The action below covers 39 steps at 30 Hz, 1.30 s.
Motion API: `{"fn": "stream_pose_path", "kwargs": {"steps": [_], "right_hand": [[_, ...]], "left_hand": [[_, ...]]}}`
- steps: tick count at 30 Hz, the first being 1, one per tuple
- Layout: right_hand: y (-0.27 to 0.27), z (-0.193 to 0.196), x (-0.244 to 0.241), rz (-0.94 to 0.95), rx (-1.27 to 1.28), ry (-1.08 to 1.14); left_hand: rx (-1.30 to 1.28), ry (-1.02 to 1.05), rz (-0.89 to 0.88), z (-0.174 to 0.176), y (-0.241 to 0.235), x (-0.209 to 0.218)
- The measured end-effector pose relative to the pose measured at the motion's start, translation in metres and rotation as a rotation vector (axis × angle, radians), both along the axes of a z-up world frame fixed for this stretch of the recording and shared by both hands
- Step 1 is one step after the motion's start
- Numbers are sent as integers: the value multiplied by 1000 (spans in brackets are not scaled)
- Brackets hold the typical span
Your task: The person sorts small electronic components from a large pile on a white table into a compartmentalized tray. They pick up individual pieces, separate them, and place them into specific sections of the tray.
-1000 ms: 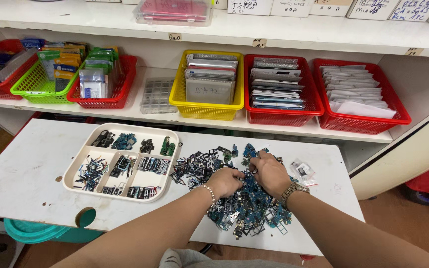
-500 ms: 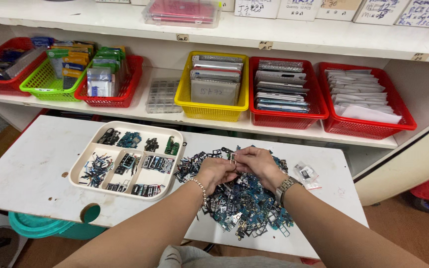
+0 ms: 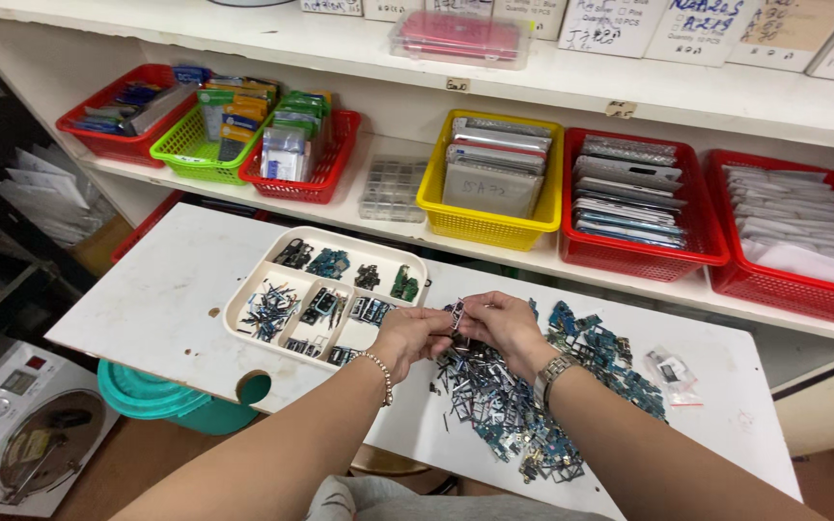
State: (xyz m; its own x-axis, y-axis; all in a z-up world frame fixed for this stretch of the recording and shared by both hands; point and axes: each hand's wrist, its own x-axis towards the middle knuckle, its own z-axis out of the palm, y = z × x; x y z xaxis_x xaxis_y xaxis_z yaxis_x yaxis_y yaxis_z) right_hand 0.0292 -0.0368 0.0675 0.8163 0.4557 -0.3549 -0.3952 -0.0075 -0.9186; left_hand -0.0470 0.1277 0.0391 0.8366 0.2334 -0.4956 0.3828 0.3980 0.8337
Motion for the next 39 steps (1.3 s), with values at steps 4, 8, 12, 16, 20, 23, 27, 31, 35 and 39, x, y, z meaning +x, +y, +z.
{"fn": "stream_pose_path", "kwargs": {"steps": [4, 8, 12, 16, 20, 23, 27, 31, 35, 39], "right_hand": [[42, 1, -20, 64, 33, 5], [68, 5, -31, 108, -66, -24], [70, 6, -33, 146, -149, -34], [64, 7, -30, 155, -182, -40], [61, 12, -27, 168, -230, -56], [59, 11, -28, 180, -252, -89], [34, 5, -24, 96, -288, -102], [-22, 1, -11, -85, -502, -185], [-78, 4, -3, 37, -673, -253], [-98, 5, -13, 314, -978, -527]], "left_hand": [[208, 18, 212, -7, 31, -10], [693, 194, 303, -6, 66, -12], [967, 334, 237, -3, 80, -7], [948, 289, 164, 4, 80, -11], [1006, 261, 71, 16, 76, -17], [1090, 137, 54, 22, 65, -18], [1086, -100, 66, 20, 29, -1], [946, -226, -170, 12, -7, 18], [779, -162, -368, -3, -36, 29], [716, -109, -473, -14, -55, 28]]}}
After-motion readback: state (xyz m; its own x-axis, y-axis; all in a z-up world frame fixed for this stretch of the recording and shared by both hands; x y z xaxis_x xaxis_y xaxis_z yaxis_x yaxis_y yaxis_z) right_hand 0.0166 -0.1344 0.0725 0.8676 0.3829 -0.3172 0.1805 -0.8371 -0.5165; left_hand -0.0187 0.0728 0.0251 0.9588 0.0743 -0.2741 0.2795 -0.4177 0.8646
